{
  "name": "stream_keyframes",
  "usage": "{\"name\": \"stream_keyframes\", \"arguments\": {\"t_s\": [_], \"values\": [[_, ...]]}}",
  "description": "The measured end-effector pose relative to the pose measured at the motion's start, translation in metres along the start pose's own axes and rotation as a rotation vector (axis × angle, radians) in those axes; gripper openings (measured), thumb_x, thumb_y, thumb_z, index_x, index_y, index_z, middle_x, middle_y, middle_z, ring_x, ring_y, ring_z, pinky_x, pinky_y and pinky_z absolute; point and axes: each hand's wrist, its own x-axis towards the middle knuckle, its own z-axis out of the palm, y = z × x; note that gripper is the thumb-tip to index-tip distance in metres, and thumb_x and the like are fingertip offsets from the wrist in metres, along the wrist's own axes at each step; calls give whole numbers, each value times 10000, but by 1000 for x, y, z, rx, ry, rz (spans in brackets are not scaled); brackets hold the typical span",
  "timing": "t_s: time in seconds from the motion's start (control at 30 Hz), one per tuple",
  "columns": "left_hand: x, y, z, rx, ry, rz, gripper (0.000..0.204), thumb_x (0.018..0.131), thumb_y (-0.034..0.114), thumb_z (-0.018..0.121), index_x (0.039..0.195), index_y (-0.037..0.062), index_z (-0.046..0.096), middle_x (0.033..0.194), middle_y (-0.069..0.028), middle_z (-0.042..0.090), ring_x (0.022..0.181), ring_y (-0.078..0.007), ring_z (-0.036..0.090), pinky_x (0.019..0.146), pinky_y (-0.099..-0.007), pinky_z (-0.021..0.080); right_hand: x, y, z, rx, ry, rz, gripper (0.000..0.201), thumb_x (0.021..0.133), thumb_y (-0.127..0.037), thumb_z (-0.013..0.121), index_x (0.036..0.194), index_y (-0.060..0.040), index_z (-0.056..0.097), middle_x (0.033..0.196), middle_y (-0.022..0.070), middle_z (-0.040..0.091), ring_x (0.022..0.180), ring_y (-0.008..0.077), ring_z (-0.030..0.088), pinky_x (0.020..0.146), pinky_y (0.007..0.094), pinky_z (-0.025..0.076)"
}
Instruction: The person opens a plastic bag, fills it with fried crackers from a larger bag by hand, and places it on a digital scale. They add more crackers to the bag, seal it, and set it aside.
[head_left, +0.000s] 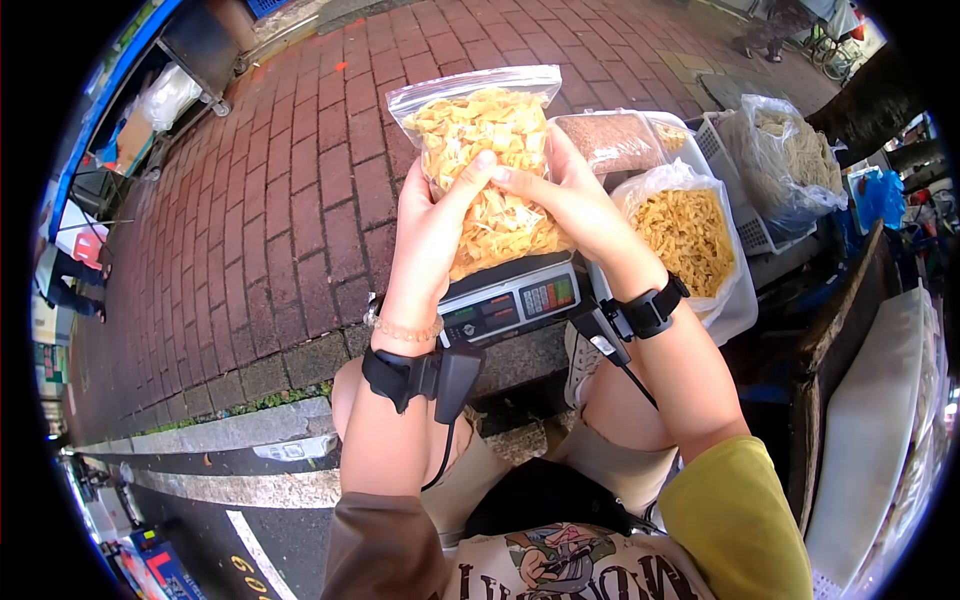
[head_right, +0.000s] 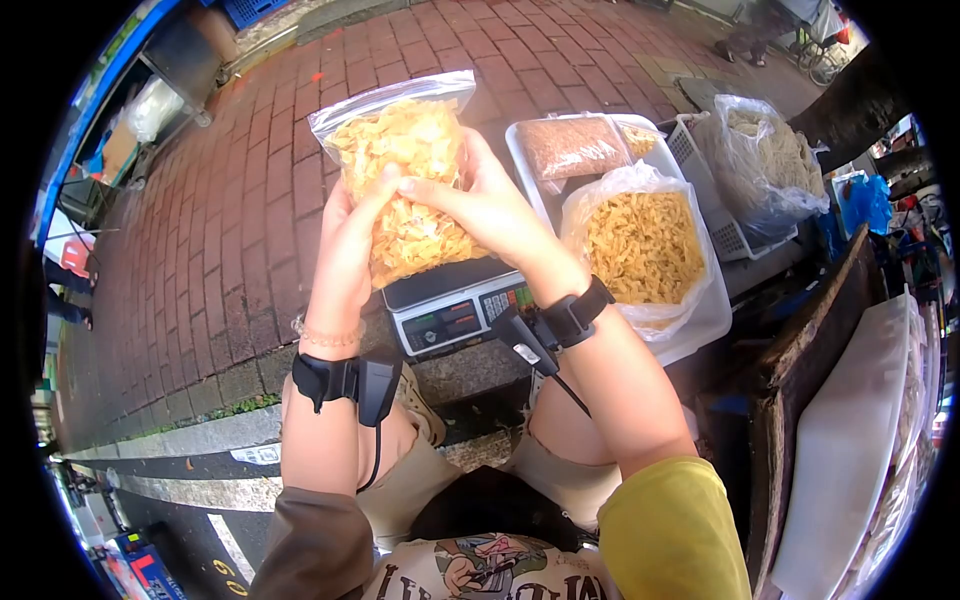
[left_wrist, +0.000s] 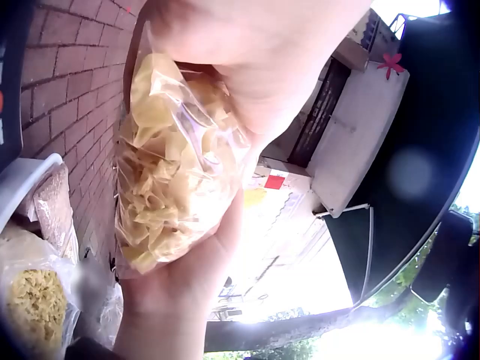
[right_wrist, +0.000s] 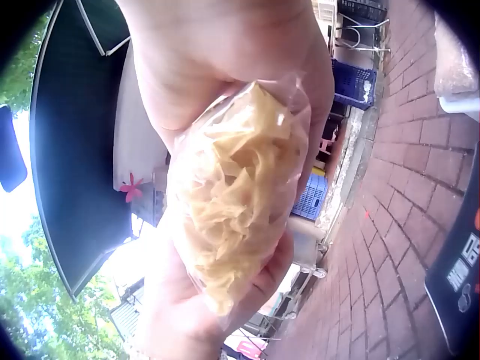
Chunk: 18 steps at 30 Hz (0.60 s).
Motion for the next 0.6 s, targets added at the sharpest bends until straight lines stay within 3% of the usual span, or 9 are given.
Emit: {"name": "stream_keyframes", "arguments": {"t_s": [0.23,0.27,0.6], "values": [[-2,2,2,-33,-11,43,450,854,147,662,1209,-1,428,1144,-100,567,1021,-151,572,853,-277,482,-4,-8,-1,-51,-133,32,731,749,-115,760,1324,20,329,1231,105,505,1127,161,497,944,296,432],[-2,2,2,-16,0,44,449,854,139,661,1208,1,423,1142,-98,566,1023,-149,569,855,-277,481,-6,-11,-2,-83,-142,60,750,757,-106,744,1369,-21,318,1277,88,488,1177,156,464,993,309,376],[-4,4,6,-30,8,23,486,823,117,697,1203,5,415,1143,-85,564,1026,-134,563,860,-270,471,-3,-10,-7,-151,-153,13,845,686,-84,802,1359,7,300,1276,95,474,1181,161,453,991,304,375]]}}
